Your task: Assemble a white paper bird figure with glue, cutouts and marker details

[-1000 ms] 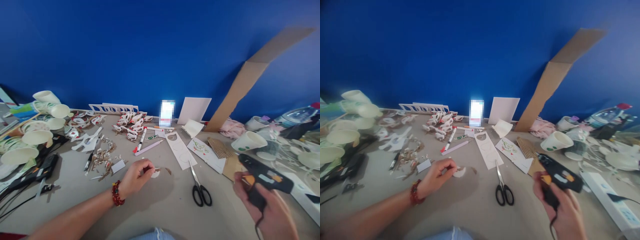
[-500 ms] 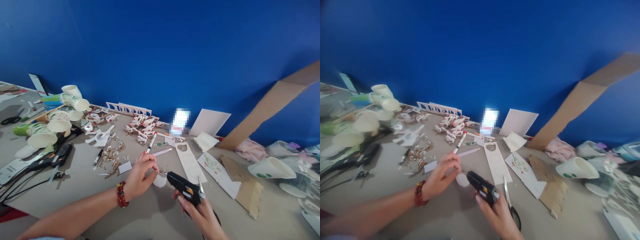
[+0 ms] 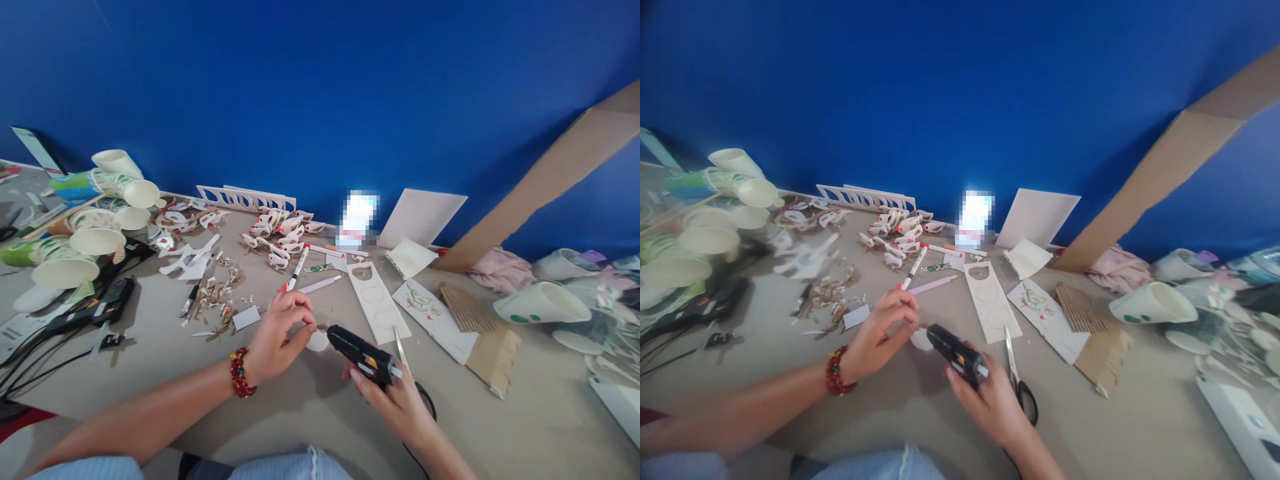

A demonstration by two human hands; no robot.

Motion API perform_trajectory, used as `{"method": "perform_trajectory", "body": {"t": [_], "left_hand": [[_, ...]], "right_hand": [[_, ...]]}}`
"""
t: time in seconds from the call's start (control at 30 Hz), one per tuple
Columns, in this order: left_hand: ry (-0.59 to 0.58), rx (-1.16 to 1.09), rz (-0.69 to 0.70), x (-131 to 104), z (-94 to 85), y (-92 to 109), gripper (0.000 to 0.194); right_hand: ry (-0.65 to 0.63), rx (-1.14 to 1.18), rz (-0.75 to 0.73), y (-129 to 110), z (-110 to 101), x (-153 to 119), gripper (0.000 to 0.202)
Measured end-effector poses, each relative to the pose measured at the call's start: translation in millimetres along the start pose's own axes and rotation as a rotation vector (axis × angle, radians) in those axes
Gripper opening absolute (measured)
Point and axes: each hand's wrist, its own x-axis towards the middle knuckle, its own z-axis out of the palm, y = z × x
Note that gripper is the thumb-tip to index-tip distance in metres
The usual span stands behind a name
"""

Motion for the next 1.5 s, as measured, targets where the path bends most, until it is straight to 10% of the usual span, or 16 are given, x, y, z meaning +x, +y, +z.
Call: {"method": "perform_trajectory", "body": {"t": [1.5], "left_hand": [[-0.024, -0.033, 0.016, 0, -1.3, -1, 0.013]], "right_hand": [[0.044, -0.006, 0.069, 10, 1, 0, 0.026]]}}
